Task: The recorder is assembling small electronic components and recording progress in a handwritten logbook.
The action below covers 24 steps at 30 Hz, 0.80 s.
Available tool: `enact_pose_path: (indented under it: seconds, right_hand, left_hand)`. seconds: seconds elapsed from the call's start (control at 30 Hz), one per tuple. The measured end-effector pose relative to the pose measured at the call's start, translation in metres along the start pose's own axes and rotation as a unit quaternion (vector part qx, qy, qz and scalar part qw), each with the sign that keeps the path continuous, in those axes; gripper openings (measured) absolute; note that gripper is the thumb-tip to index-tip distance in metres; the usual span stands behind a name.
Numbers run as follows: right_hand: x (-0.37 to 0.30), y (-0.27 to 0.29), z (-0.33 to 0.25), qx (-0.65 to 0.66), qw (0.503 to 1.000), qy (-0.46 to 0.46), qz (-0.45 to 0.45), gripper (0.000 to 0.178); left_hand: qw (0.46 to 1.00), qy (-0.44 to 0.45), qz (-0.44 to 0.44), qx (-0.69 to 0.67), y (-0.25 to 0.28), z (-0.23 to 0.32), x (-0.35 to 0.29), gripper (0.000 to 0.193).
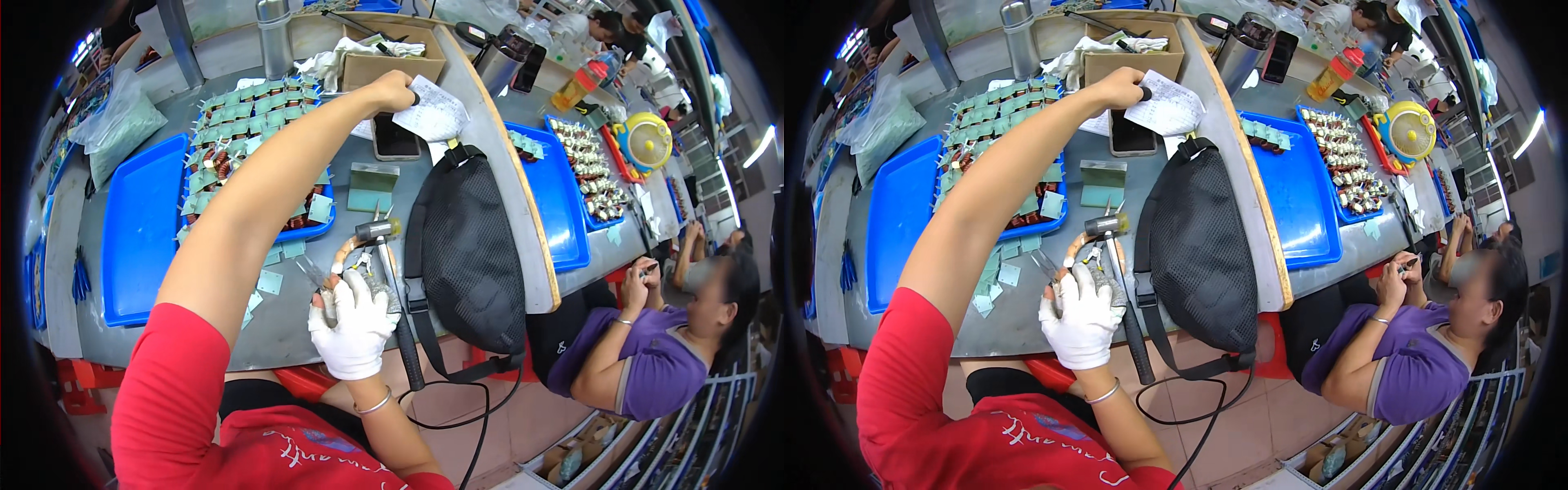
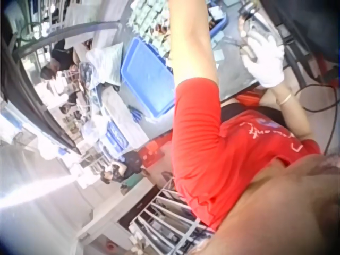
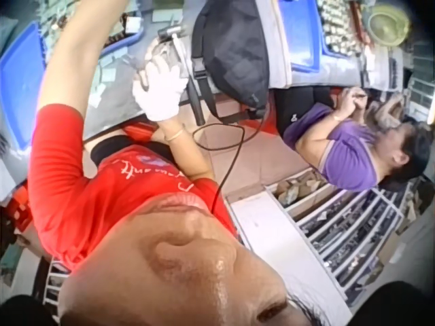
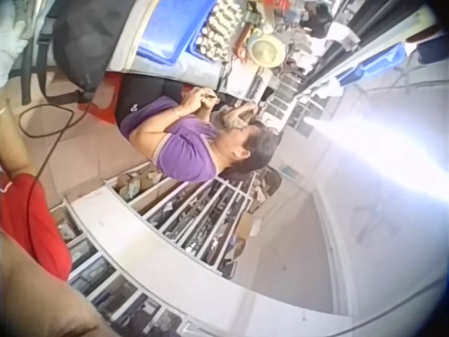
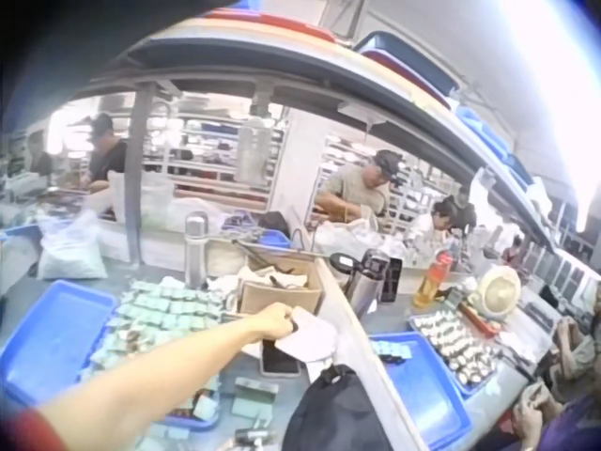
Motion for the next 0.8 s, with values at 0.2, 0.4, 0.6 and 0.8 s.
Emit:
enact_pose_path:
  seconds: [0.2, 0.4, 0.6, 0.8]
  right_hand:
    - [-0.002, -0.003, 0.0, 0.014, 1.0, -0.009, -0.01, 0.034]
    - [-0.002, -0.002, -0.001, 0.015, 0.999, -0.022, -0.031, 0.034]
    - [-0.003, -0.003, -0.002, 0.024, 0.998, -0.033, -0.039, 0.036]
    - [-0.003, -0.001, -0.005, 0.012, 1.0, -0.012, -0.016, 0.036]
  left_hand:
    - [0.979, -0.046, -0.011, 0.2, -0.024, -0.006, 0.027, 0.035]
    - [0.934, -0.036, -0.041, 0.353, -0.054, -0.008, 0.029, 0.039]
    - [0.965, -0.018, 0.002, 0.261, -0.057, -0.014, 0.031, 0.043]
    - [0.979, -0.137, 0.145, 0.048, -0.013, 0.011, 0.0, 0.036]
Point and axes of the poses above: each hand's wrist, its own x-axis towards the middle knuckle, its own y-axis out of the back of the hand, z = x × y, the point moved 1 cm from there along x, towards the middle knuckle, and after that the axes turned 7 degrees about -x, right-handed, at the moved point
